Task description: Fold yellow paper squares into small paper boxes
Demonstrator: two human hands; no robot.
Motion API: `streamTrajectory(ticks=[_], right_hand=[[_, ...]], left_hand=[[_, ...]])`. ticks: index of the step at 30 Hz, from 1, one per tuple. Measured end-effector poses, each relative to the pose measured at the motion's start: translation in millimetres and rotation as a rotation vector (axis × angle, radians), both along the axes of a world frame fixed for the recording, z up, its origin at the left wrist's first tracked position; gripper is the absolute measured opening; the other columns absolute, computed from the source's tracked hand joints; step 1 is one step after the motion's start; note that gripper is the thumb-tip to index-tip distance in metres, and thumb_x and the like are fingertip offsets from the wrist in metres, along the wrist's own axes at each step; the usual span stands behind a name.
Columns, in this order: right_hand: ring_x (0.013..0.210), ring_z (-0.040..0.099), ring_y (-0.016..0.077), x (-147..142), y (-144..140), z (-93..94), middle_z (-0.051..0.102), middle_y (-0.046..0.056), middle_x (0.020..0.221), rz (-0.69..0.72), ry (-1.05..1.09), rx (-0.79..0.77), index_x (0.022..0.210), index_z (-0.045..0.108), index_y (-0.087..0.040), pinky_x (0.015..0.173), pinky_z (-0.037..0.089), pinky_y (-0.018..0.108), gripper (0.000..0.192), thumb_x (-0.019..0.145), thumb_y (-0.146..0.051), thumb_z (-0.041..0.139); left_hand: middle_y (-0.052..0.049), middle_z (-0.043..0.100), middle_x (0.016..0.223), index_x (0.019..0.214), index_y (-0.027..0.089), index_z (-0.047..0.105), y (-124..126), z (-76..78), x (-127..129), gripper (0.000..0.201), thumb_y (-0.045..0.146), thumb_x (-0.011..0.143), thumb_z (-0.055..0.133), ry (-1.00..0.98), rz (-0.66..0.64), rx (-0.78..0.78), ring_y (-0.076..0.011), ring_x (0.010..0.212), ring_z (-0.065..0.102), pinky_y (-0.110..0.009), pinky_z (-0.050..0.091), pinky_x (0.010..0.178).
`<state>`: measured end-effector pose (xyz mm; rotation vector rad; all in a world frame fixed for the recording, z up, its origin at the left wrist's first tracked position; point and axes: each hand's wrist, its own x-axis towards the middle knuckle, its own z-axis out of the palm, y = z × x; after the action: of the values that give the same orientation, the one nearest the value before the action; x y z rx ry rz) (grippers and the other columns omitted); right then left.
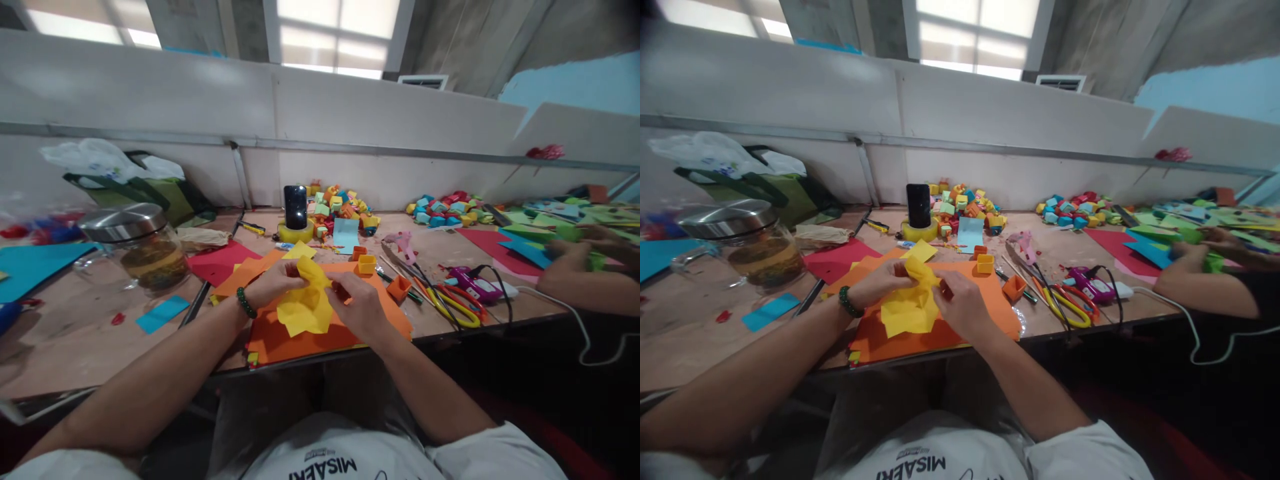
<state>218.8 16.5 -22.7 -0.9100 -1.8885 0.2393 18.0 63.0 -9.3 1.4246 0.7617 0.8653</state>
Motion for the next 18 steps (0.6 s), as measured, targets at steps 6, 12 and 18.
streamTrajectory(ticks=[6,12,18], right_hand=[[0.053,0.047,0.0105,3,16,-4.6,0.055,-0.001,0.060,0.037,0.109,-0.369,0.072,0.063,-0.016,0.049,0.037,0.023,0.017,0.078,-0.032,0.059],[0.055,0.044,0.0103,4,19,-6.9,0.053,-0.001,0.061,0.064,0.217,-0.422,0.070,0.060,-0.017,0.048,0.036,0.022,0.021,0.074,-0.037,0.063],[0.060,0.052,0.0120,4,16,-7.7,0.064,0.002,0.073,0.141,0.260,-0.446,0.084,0.068,-0.017,0.054,0.044,0.024,0.023,0.073,-0.036,0.064]], left_hand=[[-0.005,0.073,0.076,0.082,0.012,0.071,-4,1.0,5,0.027,0.020,0.059,0.081,0.011,0.010,-0.068,-0.0148,0.066,0.066,-0.024,0.052,0.064],[-0.007,0.074,0.082,0.086,0.012,0.072,-4,0.3,4,0.029,0.024,0.062,0.082,0.002,0.012,-0.062,-0.0161,0.068,0.067,-0.026,0.052,0.067],[-0.009,0.075,0.086,0.089,0.010,0.072,-3,-2.2,4,0.032,0.027,0.064,0.083,-0.031,-0.030,-0.074,-0.0167,0.074,0.068,-0.027,0.053,0.071]])
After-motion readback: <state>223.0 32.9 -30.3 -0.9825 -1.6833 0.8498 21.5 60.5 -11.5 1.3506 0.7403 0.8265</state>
